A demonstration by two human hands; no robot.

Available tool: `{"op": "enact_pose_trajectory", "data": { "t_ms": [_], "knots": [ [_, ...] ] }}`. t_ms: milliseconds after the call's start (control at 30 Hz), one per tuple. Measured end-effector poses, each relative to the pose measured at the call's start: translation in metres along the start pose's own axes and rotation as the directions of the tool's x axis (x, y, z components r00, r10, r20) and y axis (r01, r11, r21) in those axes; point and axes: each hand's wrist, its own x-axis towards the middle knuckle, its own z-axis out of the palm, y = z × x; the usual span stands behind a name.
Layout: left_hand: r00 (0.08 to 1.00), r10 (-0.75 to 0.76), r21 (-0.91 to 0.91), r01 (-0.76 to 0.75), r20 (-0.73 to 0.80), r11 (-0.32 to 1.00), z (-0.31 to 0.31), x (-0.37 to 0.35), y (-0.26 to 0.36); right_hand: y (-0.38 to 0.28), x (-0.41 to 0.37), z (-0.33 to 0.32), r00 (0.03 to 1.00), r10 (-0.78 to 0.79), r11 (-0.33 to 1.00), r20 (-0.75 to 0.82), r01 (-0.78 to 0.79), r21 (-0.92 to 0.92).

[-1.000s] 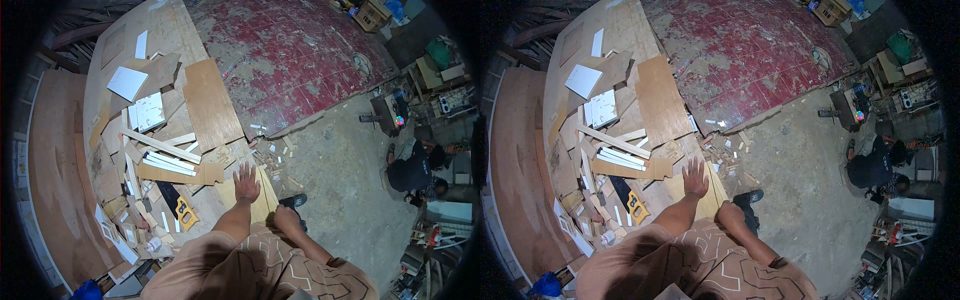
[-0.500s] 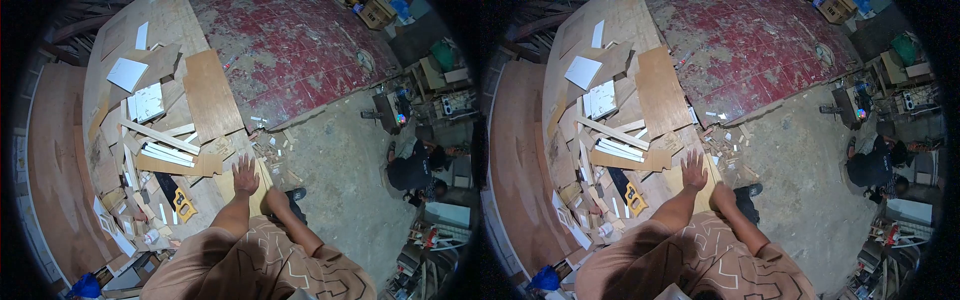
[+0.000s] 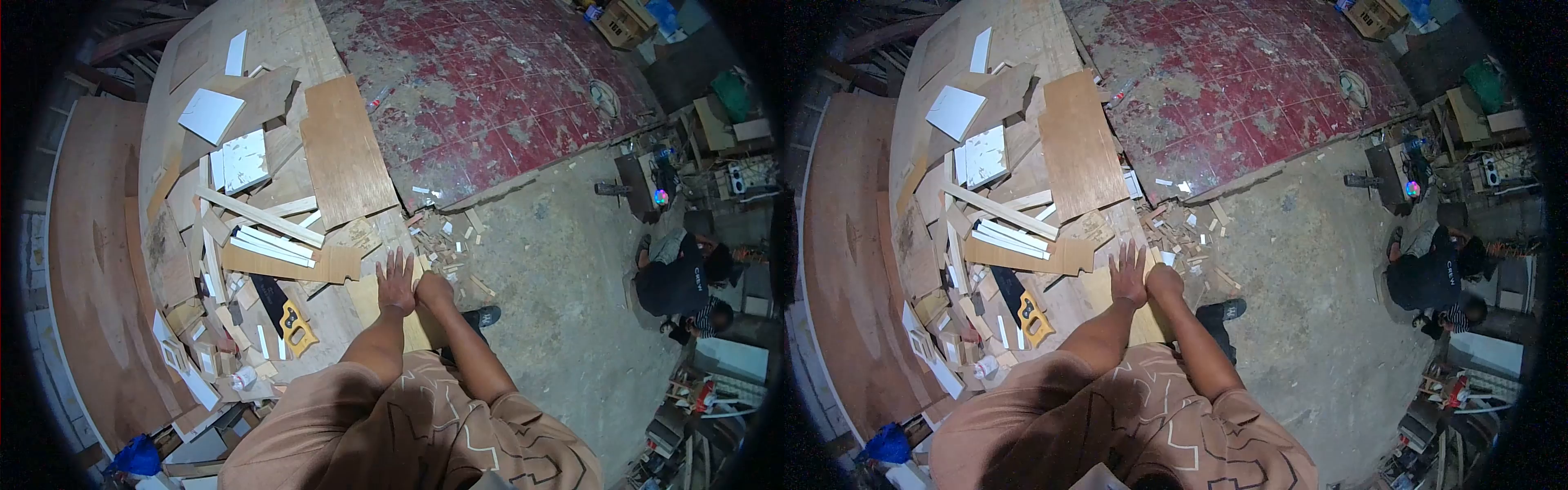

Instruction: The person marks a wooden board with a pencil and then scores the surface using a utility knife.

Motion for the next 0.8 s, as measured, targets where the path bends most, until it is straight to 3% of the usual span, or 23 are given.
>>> {"op": "enact_pose_trajectory", "data": {
  "t_ms": [100,167,267,367,400,467,500,533,567,667,733,800],
  "knots": [
    [1.000,0.002,-0.105,-0.004,-0.019,0.995,-0.009,-0.003,0.001,0.021,-0.043,0.007,0.998,0.051,0.998,-0.037,-0.050,0.027],
    [1.000,0.010,-0.100,-0.012,-0.019,0.995,-0.006,-0.006,0.001,0.032,-0.095,-0.011,0.996,0.049,0.998,0.080,-0.052,0.032],
    [1.000,0.004,-0.084,-0.006,-0.029,0.996,-0.004,-0.001,0.001,0.029,-0.138,-0.041,0.992,0.079,0.997,0.103,-0.077,-0.021],
    [1.000,-0.001,-0.057,0.000,-0.017,0.998,-0.004,-0.001,0.002,0.021,-0.112,-0.052,0.986,0.041,0.999,0.163,-0.037,-0.029],
    [1.000,0.004,-0.080,-0.006,-0.030,0.997,-0.002,0.000,0.001,0.033,-0.079,-0.021,0.996,0.011,1.000,0.087,-0.012,0.004],
    [0.999,0.004,-0.098,-0.008,-0.038,0.995,-0.004,-0.001,0.001,0.021,-0.018,0.006,0.997,-0.021,1.000,0.080,0.021,0.002],
    [1.000,-0.008,-0.003,0.008,0.025,1.000,-0.008,0.000,0.003,0.000,-0.013,-0.018,0.986,-0.151,0.983,0.070,0.157,-0.090],
    [0.996,-0.026,0.093,0.018,0.086,0.996,-0.011,0.000,0.004,-0.007,0.010,-0.013,0.992,-0.003,0.999,0.130,0.010,-0.049],
    [0.996,-0.032,0.095,0.024,0.088,0.995,-0.008,0.000,0.004,-0.008,0.015,-0.007,0.991,-0.008,0.999,0.134,0.015,-0.049],
    [0.998,-0.005,0.046,0.003,0.055,0.999,-0.002,0.000,0.001,-0.007,0.005,-0.004,1.000,0.007,1.000,0.013,-0.007,0.029],
    [1.000,-0.001,-0.092,0.001,-0.009,0.996,-0.006,-0.003,0.002,0.004,-0.026,-0.003,0.996,0.070,0.991,-0.047,-0.064,0.121],
    [1.000,0.001,-0.076,-0.002,-0.017,0.997,-0.004,-0.001,0.002,0.026,-0.065,-0.001,0.999,0.029,0.997,-0.037,-0.026,0.074]
  ]
}}
